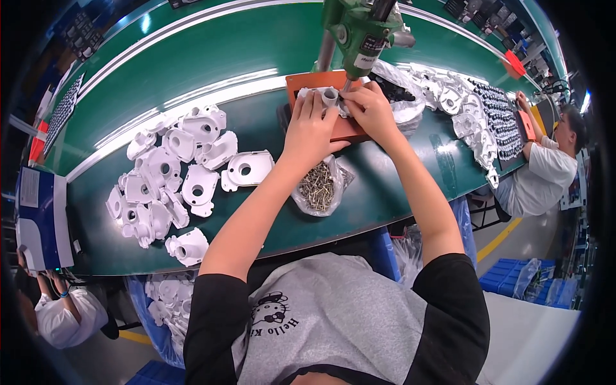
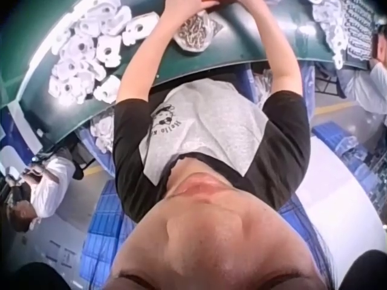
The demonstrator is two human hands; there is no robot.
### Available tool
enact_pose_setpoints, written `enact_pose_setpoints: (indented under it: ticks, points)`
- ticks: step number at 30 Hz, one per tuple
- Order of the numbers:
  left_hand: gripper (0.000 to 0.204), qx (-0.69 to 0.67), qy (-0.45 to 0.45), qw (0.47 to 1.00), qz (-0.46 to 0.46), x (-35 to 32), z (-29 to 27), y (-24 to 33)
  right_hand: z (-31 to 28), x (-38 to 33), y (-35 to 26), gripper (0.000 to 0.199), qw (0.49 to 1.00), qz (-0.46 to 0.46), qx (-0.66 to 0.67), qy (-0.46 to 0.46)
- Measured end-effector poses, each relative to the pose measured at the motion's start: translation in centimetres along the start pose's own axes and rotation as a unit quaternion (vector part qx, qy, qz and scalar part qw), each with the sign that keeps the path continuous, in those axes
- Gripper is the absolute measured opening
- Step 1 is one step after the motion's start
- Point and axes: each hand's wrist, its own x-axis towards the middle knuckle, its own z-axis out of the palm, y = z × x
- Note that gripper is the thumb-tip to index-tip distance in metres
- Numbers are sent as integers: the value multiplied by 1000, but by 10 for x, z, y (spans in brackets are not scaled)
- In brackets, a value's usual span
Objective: Assembling plastic components using a manual hand press machine on a factory line.
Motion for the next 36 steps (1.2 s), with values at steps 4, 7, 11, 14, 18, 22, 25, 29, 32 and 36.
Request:
enact_pose_setpoints:
  ticks: [4, 7, 11, 14, 18, 22, 25, 29, 32, 36]
  points:
    - [69, -13, 4, 1000, -3, -1, 0, -1, -8, 1, -9, 21, 999, -42, -25, -19]
    - [65, -17, 4, 1000, -6, 0, -3, 1, -8, -8, -9, 21, 993, -81, -79, -19]
    - [72, -16, 15, 1000, -6, -1, 1, 0, -7, -10, -14, 24, 990, -74, -118, -32]
    - [74, -20, 19, 1000, 0, -1, 0, 0, -8, -6, -20, 23, 988, -47, -136, -49]
    - [74, -21, 23, 1000, -6, -2, 4, -1, -13, -16, -43, 18, 987, -60, -139, 56]
    - [74, 9, 34, 999, 0, -4, 11, -4, -25, -43, -86, 14, 990, -38, 57, -120]
    - [70, 9, 23, 1000, -6, -4, 6, -3, -18, -67, -107, 16, 978, -81, 61, -182]
    - [67, 2, 3, 1000, -9, -4, 3, -2, -9, -78, -111, 16, 971, -117, 27, -205]
    - [66, -1, -8, 1000, -12, -3, 2, -1, -5, -79, -110, 15, 970, -124, -1, -208]
    - [66, -1, -3, 1000, -10, -4, 2, -2, -3, -77, -110, 14, 968, -139, -5, -207]
